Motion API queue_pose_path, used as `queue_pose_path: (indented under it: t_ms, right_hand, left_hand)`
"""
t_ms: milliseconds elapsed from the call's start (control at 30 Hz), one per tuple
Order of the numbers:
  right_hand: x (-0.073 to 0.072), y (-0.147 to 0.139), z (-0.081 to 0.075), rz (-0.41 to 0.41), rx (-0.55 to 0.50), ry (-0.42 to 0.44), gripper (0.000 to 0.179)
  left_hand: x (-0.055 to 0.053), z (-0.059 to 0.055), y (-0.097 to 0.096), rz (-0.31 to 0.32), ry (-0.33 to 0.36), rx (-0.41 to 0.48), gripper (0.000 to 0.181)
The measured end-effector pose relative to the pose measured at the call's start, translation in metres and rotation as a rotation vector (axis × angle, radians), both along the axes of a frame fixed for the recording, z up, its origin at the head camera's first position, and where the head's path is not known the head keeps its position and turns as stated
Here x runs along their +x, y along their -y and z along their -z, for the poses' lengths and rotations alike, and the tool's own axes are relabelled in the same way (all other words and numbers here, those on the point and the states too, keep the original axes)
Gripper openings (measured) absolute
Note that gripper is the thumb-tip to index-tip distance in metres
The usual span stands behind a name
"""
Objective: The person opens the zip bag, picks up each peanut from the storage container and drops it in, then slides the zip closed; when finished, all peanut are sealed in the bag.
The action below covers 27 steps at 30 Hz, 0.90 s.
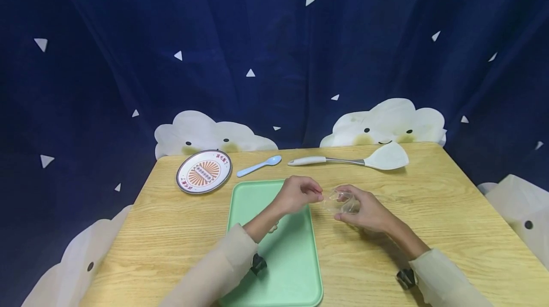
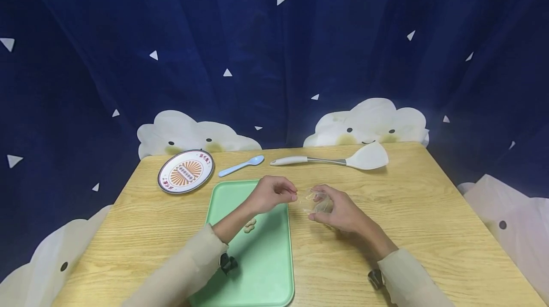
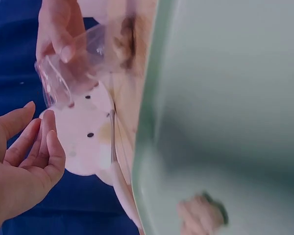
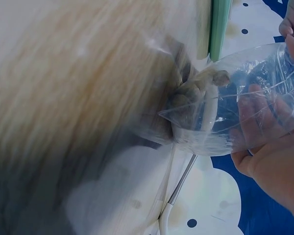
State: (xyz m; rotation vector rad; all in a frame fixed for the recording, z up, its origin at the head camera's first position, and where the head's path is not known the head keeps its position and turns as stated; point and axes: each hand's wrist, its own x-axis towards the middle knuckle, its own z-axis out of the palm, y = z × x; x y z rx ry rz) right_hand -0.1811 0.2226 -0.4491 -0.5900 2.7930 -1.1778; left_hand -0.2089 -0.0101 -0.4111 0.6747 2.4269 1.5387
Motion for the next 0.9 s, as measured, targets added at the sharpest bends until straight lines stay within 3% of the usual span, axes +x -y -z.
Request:
queue_pose_path:
  t_ms: [400,667,900]
  right_hand:
    - [0.001,-0.001,-0.001,-0.004,-0.007,0.005,0.066]
    - [0.0,-0.001,-0.001,-0.006,-0.003,0.003,0.067]
    - [0.0,-0.002,0.0,-0.001,-0.001,-0.004,0.066]
  left_hand:
    - [-0.003,0.005,0.051,-0.038,-0.021,-0.106,0.013]
    - [-0.002,0.02,0.098,-0.104,-0.01,-0.168,0.011]
    - [-0.003,0.036,0.131,-0.15,0.065,-0.251,0.01]
